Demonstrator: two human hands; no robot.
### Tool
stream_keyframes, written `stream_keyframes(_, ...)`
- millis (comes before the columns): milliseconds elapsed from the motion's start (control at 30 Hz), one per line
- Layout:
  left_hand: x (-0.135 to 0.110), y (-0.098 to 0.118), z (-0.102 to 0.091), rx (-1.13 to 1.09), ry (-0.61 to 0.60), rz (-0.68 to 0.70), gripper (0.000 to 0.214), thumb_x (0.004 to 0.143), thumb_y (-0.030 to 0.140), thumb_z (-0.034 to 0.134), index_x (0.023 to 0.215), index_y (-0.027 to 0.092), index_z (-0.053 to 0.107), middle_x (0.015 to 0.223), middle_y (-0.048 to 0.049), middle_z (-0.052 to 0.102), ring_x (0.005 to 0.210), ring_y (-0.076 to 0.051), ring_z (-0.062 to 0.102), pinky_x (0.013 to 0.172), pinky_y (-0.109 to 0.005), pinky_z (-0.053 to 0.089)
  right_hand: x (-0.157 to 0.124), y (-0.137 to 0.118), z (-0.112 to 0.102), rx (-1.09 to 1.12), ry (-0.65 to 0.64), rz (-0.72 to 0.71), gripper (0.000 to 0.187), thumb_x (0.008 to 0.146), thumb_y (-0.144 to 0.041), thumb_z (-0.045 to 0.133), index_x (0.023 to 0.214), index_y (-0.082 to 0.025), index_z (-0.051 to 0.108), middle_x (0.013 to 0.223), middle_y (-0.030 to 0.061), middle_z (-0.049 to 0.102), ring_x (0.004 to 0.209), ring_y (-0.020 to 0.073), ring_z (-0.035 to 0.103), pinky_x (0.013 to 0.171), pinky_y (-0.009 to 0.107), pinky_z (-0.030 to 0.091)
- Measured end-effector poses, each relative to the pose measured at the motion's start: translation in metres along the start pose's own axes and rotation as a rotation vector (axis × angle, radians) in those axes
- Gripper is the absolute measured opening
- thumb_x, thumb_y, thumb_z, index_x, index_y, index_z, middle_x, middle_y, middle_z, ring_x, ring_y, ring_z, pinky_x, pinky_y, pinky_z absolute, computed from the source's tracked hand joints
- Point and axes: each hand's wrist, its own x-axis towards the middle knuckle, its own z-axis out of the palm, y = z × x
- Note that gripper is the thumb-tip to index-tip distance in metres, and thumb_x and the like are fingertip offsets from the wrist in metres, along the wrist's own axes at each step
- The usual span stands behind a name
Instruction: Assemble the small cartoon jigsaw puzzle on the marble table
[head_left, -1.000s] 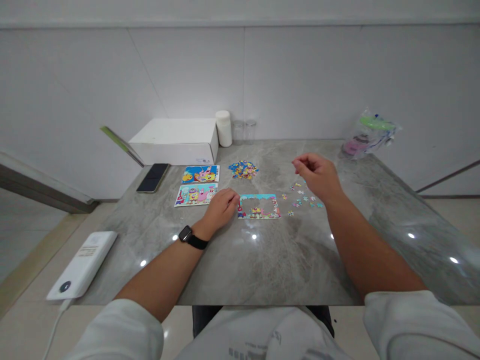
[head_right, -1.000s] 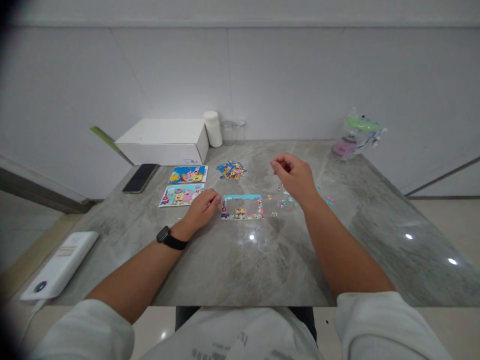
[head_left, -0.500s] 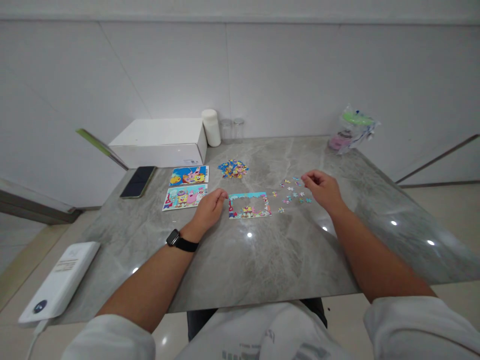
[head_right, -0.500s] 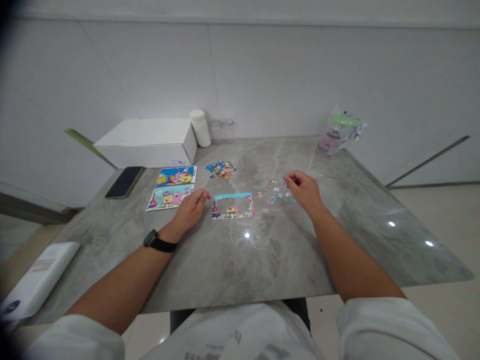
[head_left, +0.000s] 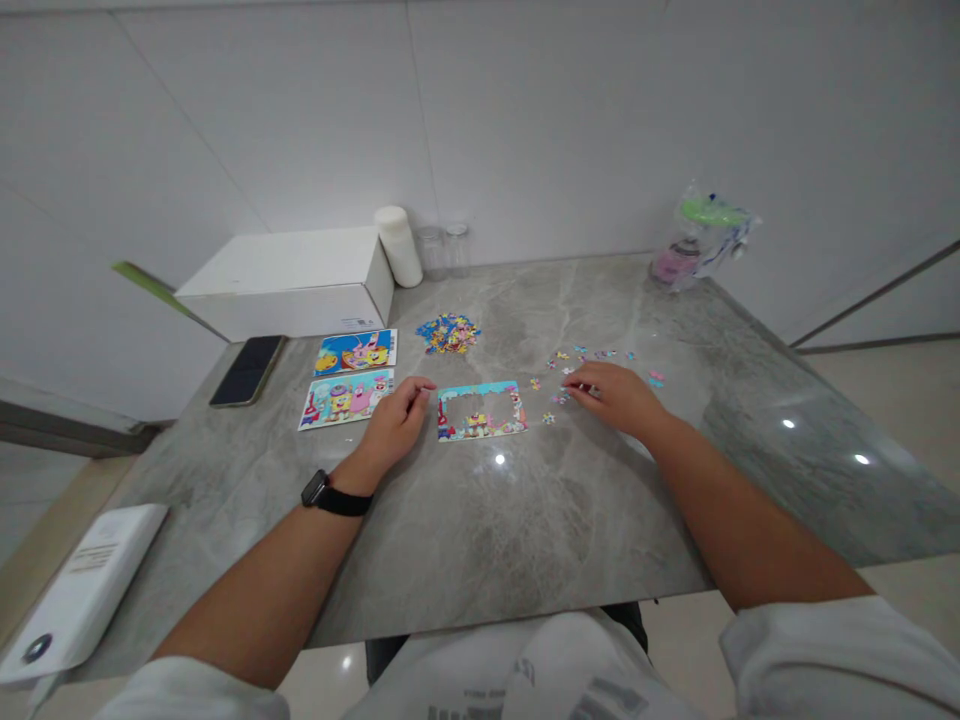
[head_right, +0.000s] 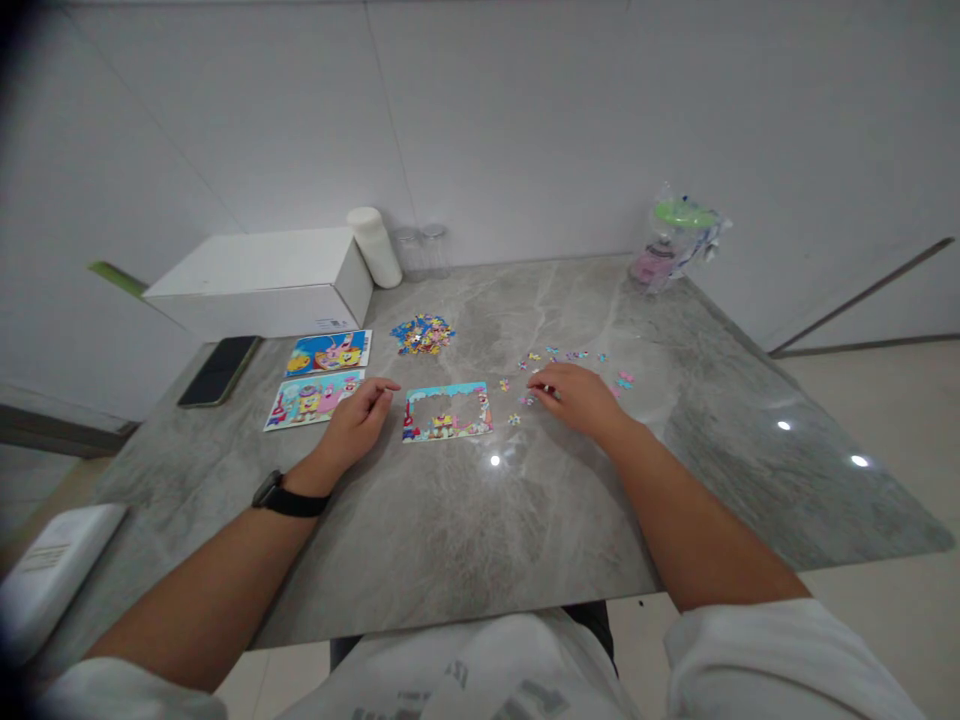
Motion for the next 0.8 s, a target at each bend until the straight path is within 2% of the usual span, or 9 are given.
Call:
stream_keyframes(133,-0.001,-0.002,0.002,-0.008,-0.012,0.005,0.029,0.105,0.039,0.045,0.119,0.023,0.065,0.071,0.0028,0.058,0.065,-0.018,0.056,0.065,-0.03,0.039,-0.003,-0.013,0.008,0.001,-0.183,-0.077,0.024,0.099,-0.028,0.059,0.112,-0.024,0.078,0.109,0.0089,0.076,0.099,0.024,0.069,0.092,0.036,0.05)
stream_keyframes(300,-0.002,-0.005,0.002,-0.02,-0.015,0.012,0.03,0.105,0.041,0.046,0.119,0.023,0.065,0.072,0.0027,0.059,0.066,-0.017,0.056,0.064,-0.03,0.039,-0.006,-0.022,0.014,-0.054,-0.276,-0.062,0.027,0.098,-0.024,0.06,0.119,-0.023,0.077,0.114,0.0105,0.072,0.102,0.0248,0.069,0.092,0.036,0.051)
stream_keyframes(600,-0.003,-0.001,0.003,-0.046,-0.03,0.036,0.028,0.104,0.041,0.05,0.118,0.022,0.066,0.067,0.0046,0.056,0.062,-0.016,0.053,0.062,-0.029,0.037,-0.005,-0.021,0.018,-0.012,-0.282,-0.05,0.021,0.093,-0.019,0.061,0.109,-0.021,0.074,0.111,0.0097,0.069,0.1,0.0225,0.066,0.091,0.033,0.049)
stream_keyframes(800,-0.003,-0.002,0.004,-0.044,-0.047,0.062,0.027,0.104,0.04,0.05,0.118,0.022,0.065,0.071,0.0045,0.058,0.065,-0.015,0.055,0.065,-0.028,0.039,-0.004,-0.021,0.018,0.111,-0.254,0.003,0.009,0.086,-0.021,0.064,0.093,-0.02,0.069,0.09,0.0051,0.07,0.078,0.0187,0.062,0.074,0.031,0.045)
